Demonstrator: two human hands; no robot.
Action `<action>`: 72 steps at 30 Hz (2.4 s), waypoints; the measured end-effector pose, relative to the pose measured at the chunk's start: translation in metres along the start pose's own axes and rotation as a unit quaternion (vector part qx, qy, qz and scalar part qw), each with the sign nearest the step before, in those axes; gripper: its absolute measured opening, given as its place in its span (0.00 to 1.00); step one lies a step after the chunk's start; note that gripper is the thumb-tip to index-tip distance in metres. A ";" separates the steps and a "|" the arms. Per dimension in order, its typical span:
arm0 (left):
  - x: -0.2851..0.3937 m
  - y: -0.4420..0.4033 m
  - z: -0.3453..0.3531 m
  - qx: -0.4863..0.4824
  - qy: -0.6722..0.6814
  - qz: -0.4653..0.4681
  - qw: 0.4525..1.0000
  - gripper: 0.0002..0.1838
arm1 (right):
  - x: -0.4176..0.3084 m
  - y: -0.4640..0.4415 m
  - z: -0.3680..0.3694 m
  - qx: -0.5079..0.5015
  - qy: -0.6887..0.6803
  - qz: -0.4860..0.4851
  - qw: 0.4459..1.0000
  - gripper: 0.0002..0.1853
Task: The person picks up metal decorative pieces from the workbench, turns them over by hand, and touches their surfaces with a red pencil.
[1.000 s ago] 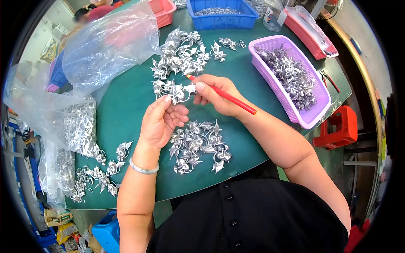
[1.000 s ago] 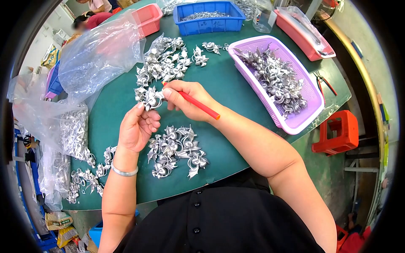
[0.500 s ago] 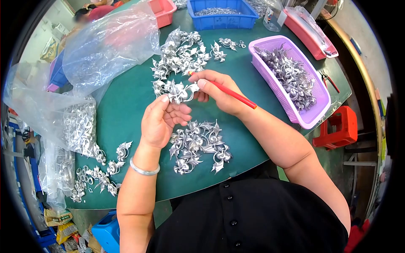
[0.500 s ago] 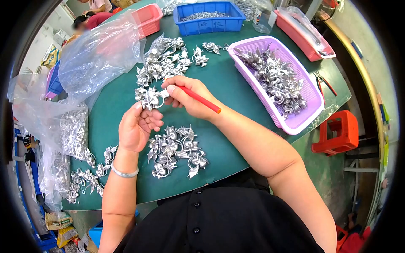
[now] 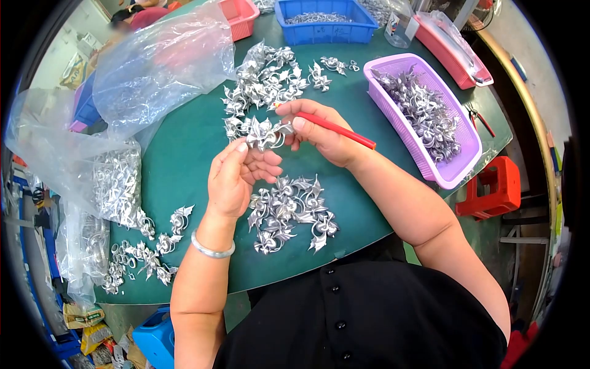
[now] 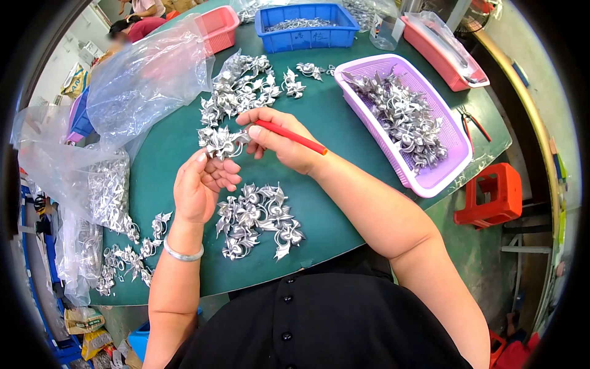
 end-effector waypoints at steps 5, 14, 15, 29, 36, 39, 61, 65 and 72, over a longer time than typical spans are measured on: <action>0.000 0.000 -0.001 0.001 0.018 0.006 1.000 0.18 | 0.001 0.000 0.000 -0.003 -0.052 -0.011 0.999 0.20; -0.005 -0.004 -0.008 0.026 0.014 0.026 0.999 0.15 | -0.008 -0.001 0.004 -0.028 -0.108 -0.041 0.993 0.23; -0.005 -0.004 -0.008 0.023 0.013 0.027 0.999 0.16 | -0.008 -0.001 0.004 -0.030 -0.111 -0.044 0.992 0.24; -0.007 -0.007 -0.010 0.005 0.061 0.007 0.998 0.20 | -0.008 -0.001 0.006 -0.017 -0.047 -0.075 0.996 0.24; -0.008 -0.007 -0.010 0.004 0.086 0.010 0.996 0.20 | -0.010 0.000 0.008 -0.019 -0.044 -0.085 0.995 0.24; -0.007 -0.007 -0.011 0.004 0.095 0.018 0.995 0.20 | -0.011 0.001 0.007 -0.020 -0.024 -0.093 0.995 0.24; -0.005 -0.006 -0.011 0.005 0.021 0.057 0.998 0.20 | -0.016 0.003 0.007 0.023 0.012 -0.051 0.998 0.19; -0.005 -0.006 -0.010 0.008 0.022 0.059 0.998 0.20 | -0.016 0.003 0.006 0.026 0.017 -0.042 0.999 0.18; -0.003 -0.005 -0.008 0.008 0.013 0.074 0.997 0.21 | -0.014 0.003 0.005 0.024 0.011 -0.041 0.999 0.19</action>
Point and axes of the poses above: each hand's wrist, its own y-axis away from the middle knuckle, its own z-axis out of the palm, x = y × z, the point moved 5 cm from there along -y, towards the middle knuckle, and after that the axes turned 9 degrees about y, right-handed, at the moved point
